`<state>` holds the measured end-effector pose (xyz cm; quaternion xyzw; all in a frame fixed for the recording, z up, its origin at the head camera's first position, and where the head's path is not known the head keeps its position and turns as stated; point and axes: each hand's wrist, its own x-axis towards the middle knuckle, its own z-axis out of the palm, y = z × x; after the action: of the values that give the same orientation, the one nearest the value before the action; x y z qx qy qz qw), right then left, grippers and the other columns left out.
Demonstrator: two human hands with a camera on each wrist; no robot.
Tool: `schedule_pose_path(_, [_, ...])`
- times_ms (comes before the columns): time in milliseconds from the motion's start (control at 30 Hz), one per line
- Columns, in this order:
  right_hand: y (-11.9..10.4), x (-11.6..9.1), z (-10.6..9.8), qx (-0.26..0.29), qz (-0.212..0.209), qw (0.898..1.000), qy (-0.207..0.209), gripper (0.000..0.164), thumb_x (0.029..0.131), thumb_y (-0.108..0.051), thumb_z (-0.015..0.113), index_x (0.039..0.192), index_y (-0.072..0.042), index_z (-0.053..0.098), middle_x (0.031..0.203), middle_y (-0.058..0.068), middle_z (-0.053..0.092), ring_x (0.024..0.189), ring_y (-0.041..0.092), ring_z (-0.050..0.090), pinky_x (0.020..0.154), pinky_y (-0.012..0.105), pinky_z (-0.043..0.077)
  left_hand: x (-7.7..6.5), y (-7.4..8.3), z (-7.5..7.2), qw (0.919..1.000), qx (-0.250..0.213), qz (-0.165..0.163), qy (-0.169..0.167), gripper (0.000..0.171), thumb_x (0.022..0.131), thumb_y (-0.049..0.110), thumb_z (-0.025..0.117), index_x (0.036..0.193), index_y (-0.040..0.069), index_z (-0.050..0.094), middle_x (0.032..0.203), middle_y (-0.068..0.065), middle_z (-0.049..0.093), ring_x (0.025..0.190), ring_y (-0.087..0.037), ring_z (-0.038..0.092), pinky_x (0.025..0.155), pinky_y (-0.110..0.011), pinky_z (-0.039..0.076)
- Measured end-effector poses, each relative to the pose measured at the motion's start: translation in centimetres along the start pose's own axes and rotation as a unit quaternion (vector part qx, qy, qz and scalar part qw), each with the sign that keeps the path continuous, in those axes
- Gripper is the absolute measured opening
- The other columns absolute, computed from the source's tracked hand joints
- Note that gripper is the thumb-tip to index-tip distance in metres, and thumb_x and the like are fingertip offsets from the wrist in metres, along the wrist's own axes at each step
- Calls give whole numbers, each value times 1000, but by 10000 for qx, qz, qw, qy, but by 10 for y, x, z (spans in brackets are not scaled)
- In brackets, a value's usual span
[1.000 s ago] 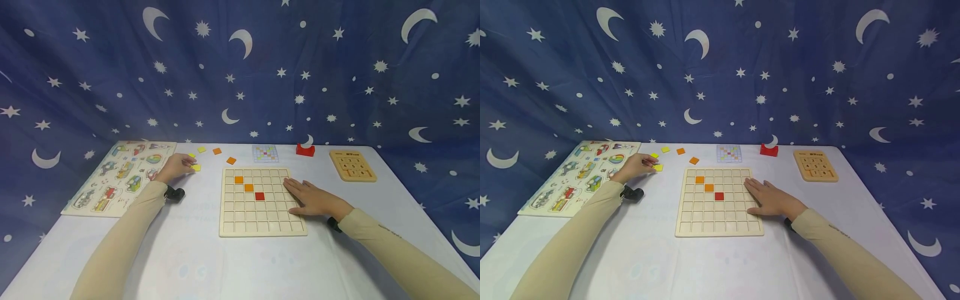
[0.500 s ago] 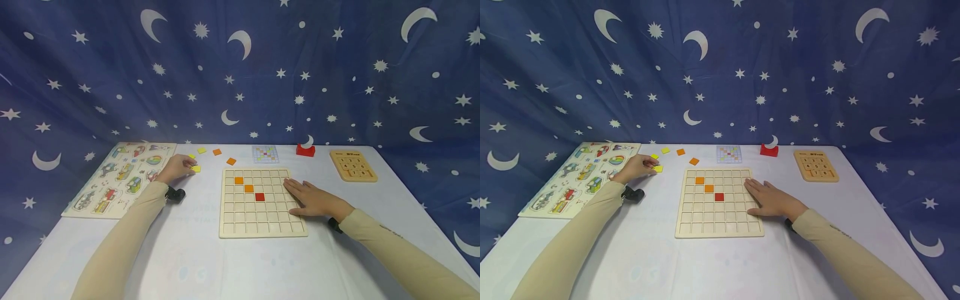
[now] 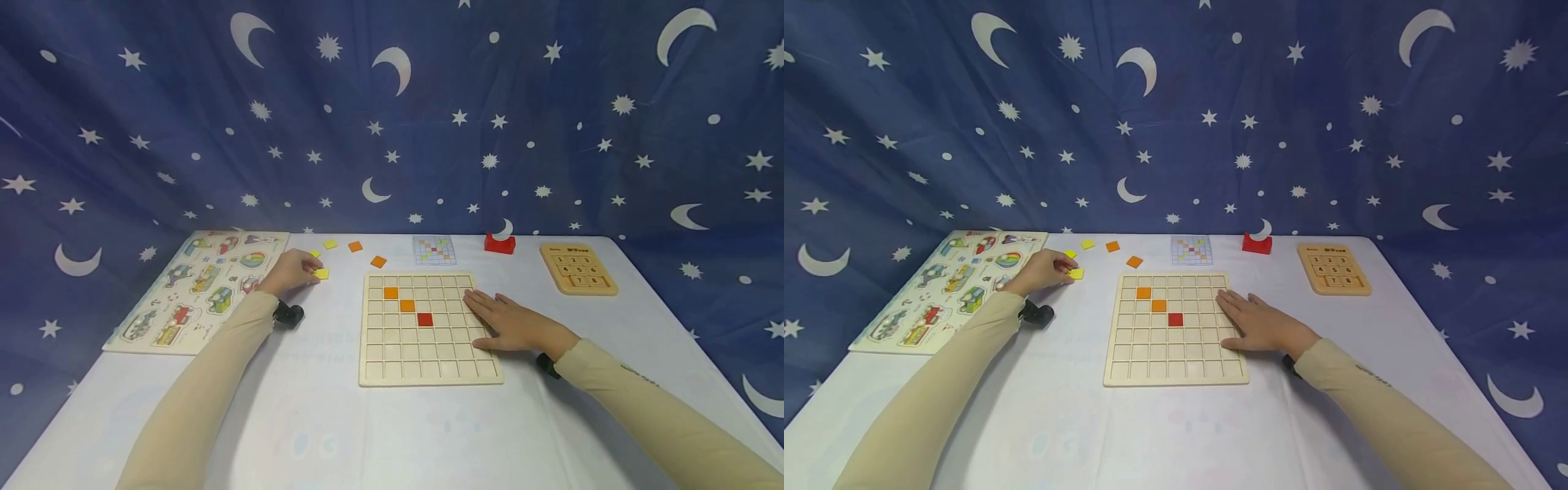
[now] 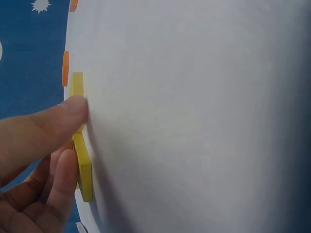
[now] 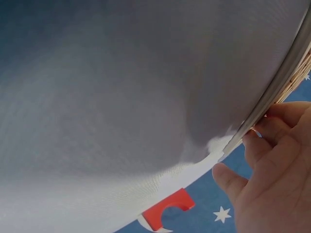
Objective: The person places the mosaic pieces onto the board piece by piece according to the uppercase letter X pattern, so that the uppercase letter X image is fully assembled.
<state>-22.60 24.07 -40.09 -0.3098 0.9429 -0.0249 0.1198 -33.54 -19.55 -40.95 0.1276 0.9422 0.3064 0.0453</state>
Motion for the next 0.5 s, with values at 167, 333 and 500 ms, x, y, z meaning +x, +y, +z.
schedule_pose_path(167, [1,1,1,-28,-1,10000,30,88,88,-58,50,149,-2,18,157,15,18,144,32,19,115,54,19,2,0,-1,9999,30,120,-28,32,75,2,75,105,-4,68,100,-21,69,90,-30,64,84,-39,51])
schedule_pose_path(333, [1,1,1,-11,10,10000,31,89,88,-58,50,149,-2,19,157,15,18,144,32,19,115,55,19,1,4,0,9999,37,101,-93,31,75,3,75,105,-5,68,101,-21,68,91,-29,64,83,-38,52])
schedule_pose_path(500, [0,1,1,-46,58,10000,-28,89,88,-58,50,150,-3,18,157,14,17,145,32,18,115,54,19,-1,8,4,9999,41,65,-146,31,76,4,75,105,-3,68,102,-20,68,91,-28,64,83,-37,52])
